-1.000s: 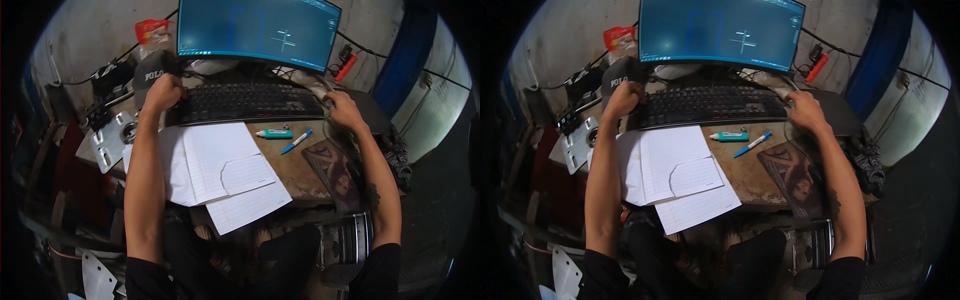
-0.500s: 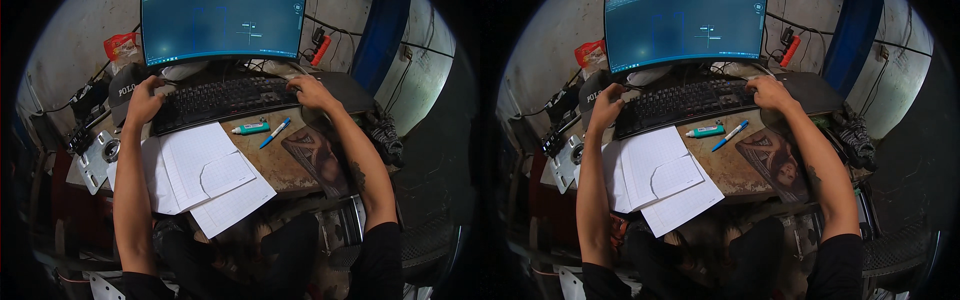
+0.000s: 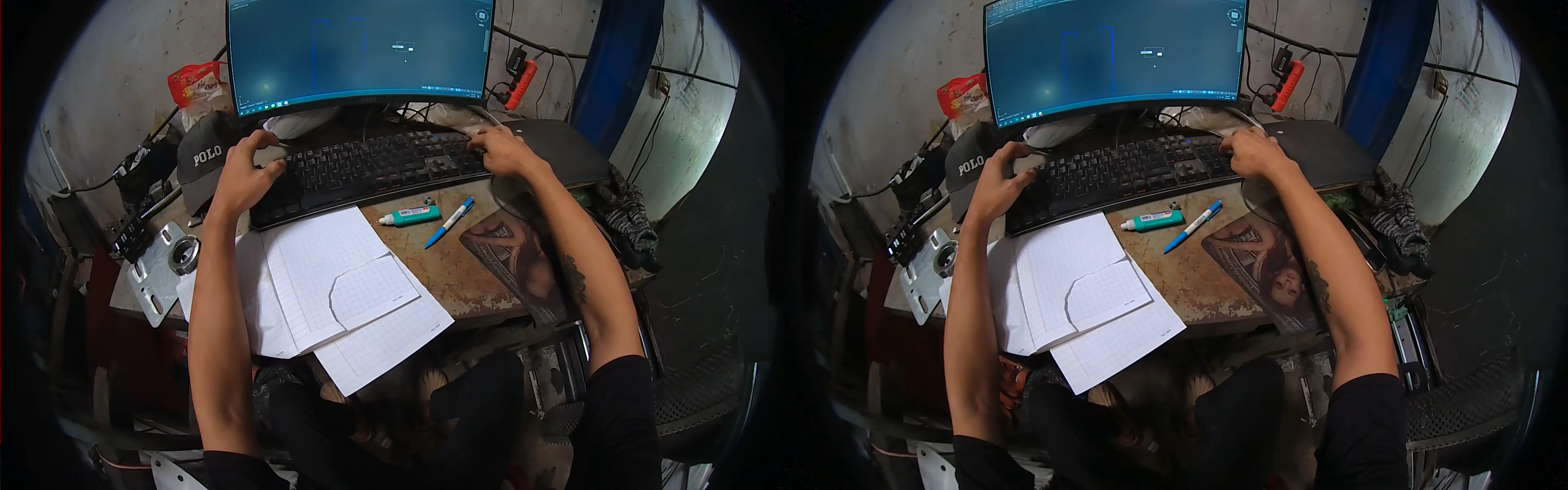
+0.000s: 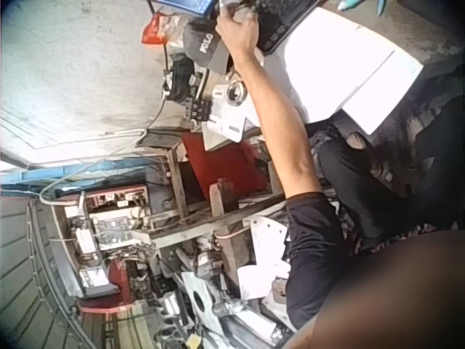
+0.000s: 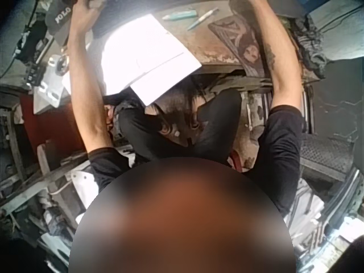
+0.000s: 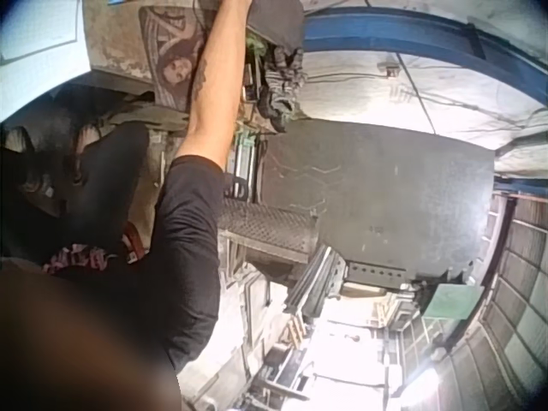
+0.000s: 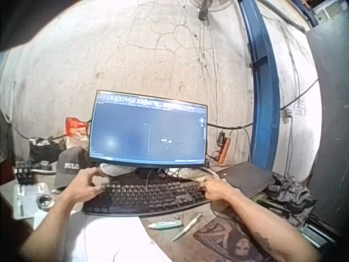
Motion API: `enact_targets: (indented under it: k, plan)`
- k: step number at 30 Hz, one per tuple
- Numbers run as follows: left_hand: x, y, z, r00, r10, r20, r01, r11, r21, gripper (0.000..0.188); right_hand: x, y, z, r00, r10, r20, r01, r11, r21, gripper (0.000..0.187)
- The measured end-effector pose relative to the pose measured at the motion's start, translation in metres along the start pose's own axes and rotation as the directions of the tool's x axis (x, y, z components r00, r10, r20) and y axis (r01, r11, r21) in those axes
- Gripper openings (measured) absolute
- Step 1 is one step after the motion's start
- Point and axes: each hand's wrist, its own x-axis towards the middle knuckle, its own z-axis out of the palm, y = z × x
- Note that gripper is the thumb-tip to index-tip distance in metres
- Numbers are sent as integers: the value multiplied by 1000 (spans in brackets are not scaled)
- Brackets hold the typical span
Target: Drafting or designing a part using CAD software on a computer.
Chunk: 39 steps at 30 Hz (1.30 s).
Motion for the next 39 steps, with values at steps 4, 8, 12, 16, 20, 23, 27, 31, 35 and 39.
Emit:
enact_targets:
  k: [4, 8, 12, 16, 20, 23, 27, 31, 35, 39]
  plan:
    - [0, 2, 0, 1000, -3, -6, 3, 1000, -8, 48, -4, 6, -9, 999, -32, -2, 32, 999, 39, 48]
    - [1, -2, 0, 1000, 7, -4, -7, 1000, -14, 48, -13, 10, -15, 987, -161, -3, 160, 985, 69, 49]
    - [1, -6, 0, 1000, 23, -14, -23, 1000, -10, 48, -23, 4, -10, 974, -226, 13, 224, 972, 73, 49]
    - [1, -1, 1, 1000, 0, -3, 0, 1000, -11, 48, -19, 18, -11, 987, -155, -48, 159, 984, 79, 47]
    - [2, -4, 0, 1000, -4, 3, 4, 1000, -10, 47, -16, 30, -6, 999, -46, -27, 46, 999, -3, 43]
    - [1, -3, 2, 1000, -14, -7, 14, 1000, 1, 47, -15, 35, 1, 995, -2, 102, -1, 1000, 21, 47]
    - [-3, -6, 1, 999, -19, -43, 19, 1000, 6, 46, -36, 37, -28, 978, -103, -183, 118, 990, 74, 45]
    - [-6, 1, -1, 993, -58, -100, 64, 996, 57, 42, -88, 38, -52, 930, -125, -345, 213, 950, 229, 38]
    - [-6, 4, 0, 980, -156, -119, 165, 984, 67, 38, -162, 39, -52, 968, -28, -248, 128, 907, 401, 31]
    - [-8, 6, -6, 974, -183, -135, 196, 976, 92, 38, -223, 33, -38, 976, 121, -184, 16, 794, 608, 34]
